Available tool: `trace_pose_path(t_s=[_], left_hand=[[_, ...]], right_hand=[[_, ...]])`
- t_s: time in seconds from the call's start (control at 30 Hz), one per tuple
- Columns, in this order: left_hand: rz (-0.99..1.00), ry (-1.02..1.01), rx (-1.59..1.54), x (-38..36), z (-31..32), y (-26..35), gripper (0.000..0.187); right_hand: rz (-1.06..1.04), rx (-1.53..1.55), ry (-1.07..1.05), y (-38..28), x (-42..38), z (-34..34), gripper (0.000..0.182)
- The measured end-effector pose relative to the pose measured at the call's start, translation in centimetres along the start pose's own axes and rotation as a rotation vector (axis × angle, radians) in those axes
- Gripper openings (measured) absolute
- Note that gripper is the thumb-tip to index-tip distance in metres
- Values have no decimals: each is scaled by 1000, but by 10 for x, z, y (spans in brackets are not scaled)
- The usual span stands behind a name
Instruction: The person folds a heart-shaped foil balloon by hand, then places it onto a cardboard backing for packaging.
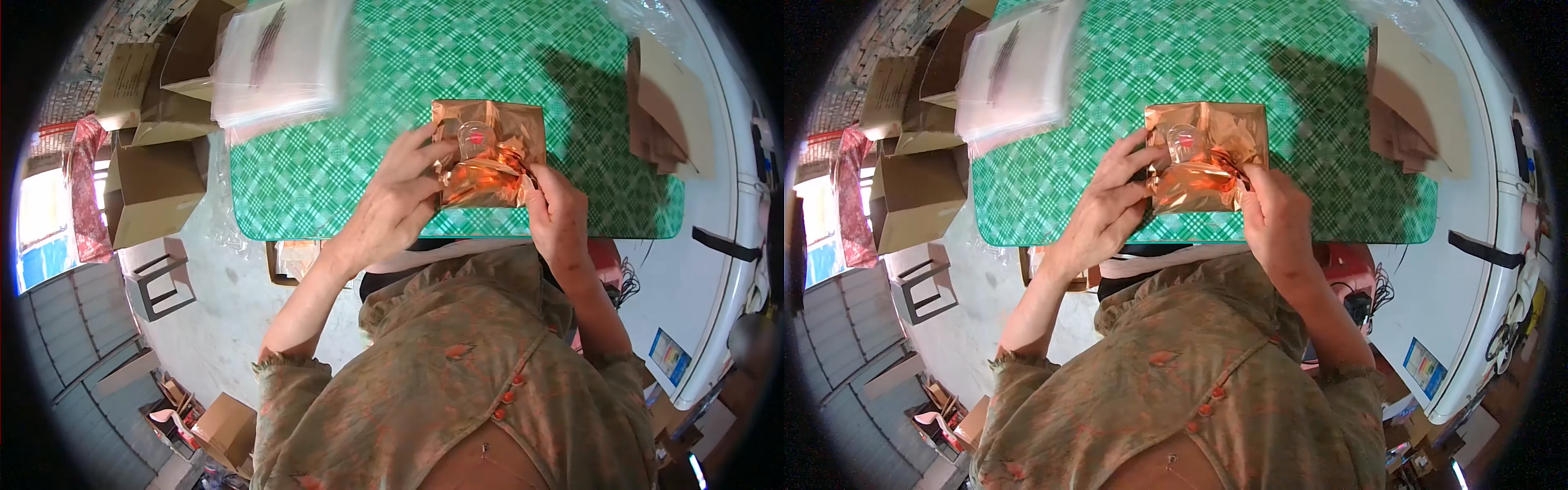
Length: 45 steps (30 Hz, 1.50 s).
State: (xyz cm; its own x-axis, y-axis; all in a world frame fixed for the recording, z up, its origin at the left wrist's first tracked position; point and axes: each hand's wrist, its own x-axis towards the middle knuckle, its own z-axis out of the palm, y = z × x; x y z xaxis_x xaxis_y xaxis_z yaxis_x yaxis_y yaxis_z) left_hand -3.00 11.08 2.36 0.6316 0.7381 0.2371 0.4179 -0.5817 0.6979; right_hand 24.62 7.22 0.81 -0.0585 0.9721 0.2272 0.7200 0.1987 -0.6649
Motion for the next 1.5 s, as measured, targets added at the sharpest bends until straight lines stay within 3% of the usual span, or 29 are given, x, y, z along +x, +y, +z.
trace_pose_path(t_s=[0.07,0.37,0.77,1.2,1.3,1.4,1.5], left_hand=[[-13,31,-86,-11,2,2,31],[-216,318,175,-16,20,27,51],[-285,432,312,-11,49,27,16],[-234,391,493,6,49,28,20],[-176,443,418,3,48,29,31],[55,358,411,7,40,37,33],[145,68,390,5,42,38,68]], right_hand=[[2,-5,-9,-1,1,0,29],[23,20,-32,-1,1,-3,27],[67,13,-84,-5,5,-7,26],[59,7,-117,-10,11,-9,24],[42,-8,-110,-11,12,-8,20],[11,7,-97,-13,12,-9,19],[0,18,-84,-13,12,-9,20]])
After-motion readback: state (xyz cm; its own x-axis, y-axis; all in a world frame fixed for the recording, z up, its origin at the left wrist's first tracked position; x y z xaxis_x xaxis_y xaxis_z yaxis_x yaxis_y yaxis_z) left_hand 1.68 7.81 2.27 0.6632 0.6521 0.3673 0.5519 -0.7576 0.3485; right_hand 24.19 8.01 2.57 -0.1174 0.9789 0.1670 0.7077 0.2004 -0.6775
